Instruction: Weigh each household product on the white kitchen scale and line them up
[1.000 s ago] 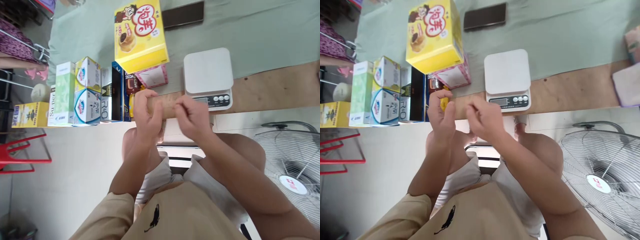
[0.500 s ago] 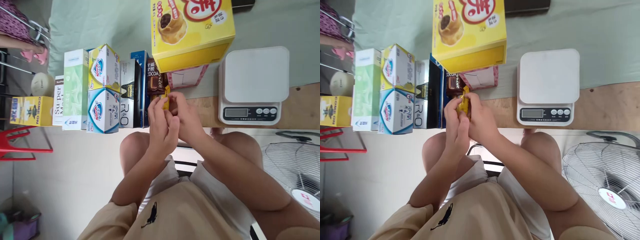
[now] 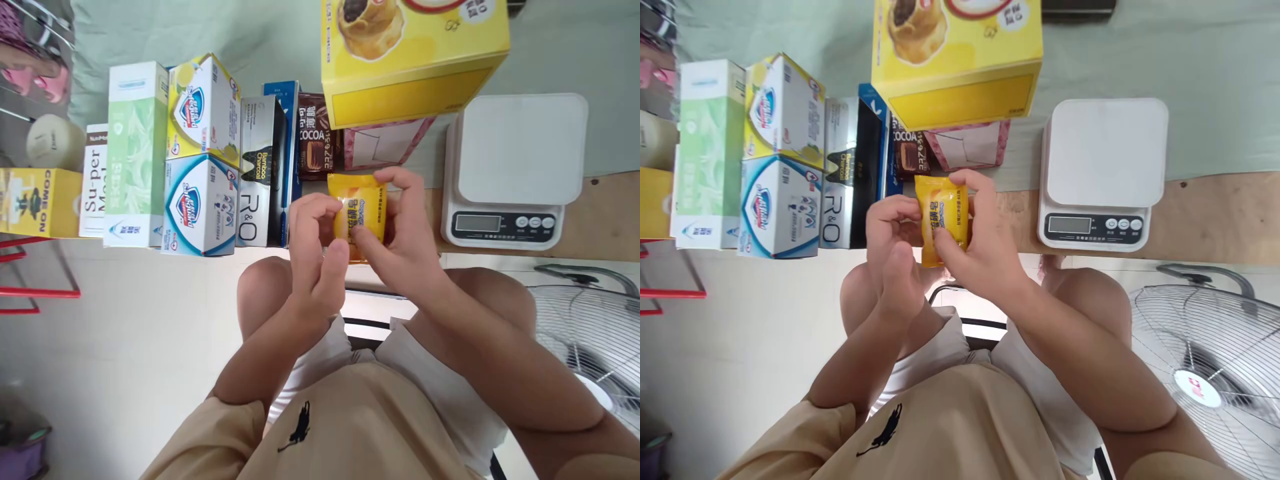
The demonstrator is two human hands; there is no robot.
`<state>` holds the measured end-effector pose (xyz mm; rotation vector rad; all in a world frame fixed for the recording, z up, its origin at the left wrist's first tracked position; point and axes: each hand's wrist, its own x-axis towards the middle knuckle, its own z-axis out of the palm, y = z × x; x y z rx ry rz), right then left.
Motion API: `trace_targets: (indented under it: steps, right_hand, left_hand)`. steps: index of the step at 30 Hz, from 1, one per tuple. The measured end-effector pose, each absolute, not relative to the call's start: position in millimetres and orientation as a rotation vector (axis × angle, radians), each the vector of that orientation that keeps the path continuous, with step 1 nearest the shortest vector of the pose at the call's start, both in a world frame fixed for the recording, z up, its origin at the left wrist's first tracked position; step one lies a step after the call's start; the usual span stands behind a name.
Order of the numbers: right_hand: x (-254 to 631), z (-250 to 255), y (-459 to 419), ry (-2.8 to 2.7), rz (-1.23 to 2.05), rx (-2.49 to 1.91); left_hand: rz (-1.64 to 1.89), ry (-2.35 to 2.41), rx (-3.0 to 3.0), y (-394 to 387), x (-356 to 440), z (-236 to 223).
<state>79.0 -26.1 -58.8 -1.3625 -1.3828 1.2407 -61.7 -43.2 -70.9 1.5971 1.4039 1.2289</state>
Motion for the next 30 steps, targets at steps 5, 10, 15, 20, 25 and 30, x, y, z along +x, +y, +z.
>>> trace_targets:
  steps: [5,10,15,20,25,30]
  right_hand:
    - [119.4,-38.8,-27.7,-1.321,0.894,-1.319]
    - [170.9,-29.4,-12.5,-1.164,0.627,-1.448]
    - [204.7,-41.8,-10.2,-1.098,0.602,-1.707]
    - [214.4,-48.5,-10.5,-1.139,0.432,-1.842]
    - [219.5,-49.3,-5.4,-1.317,0.330,-1.872]
    - [221.6,-49.5,-10.1,-1.298,0.286,-1.920]
  left_hand:
    - [1.330,1.255,1.656,-39.9,-45.2,-82.5]
    - [1.209,1.132,1.797,-27.0,-21.2,-90.2]
    - [1.127,1.146,1.889,-12.6,-4.4,-90.3]
    - [1.134,1.076,1.937,-5.0,10.8,-89.0]
    - [1.182,1.042,1.977,6.4,27.5,-89.5]
    - [1.081,0.936,2.219,13.0,37.6,-98.1]
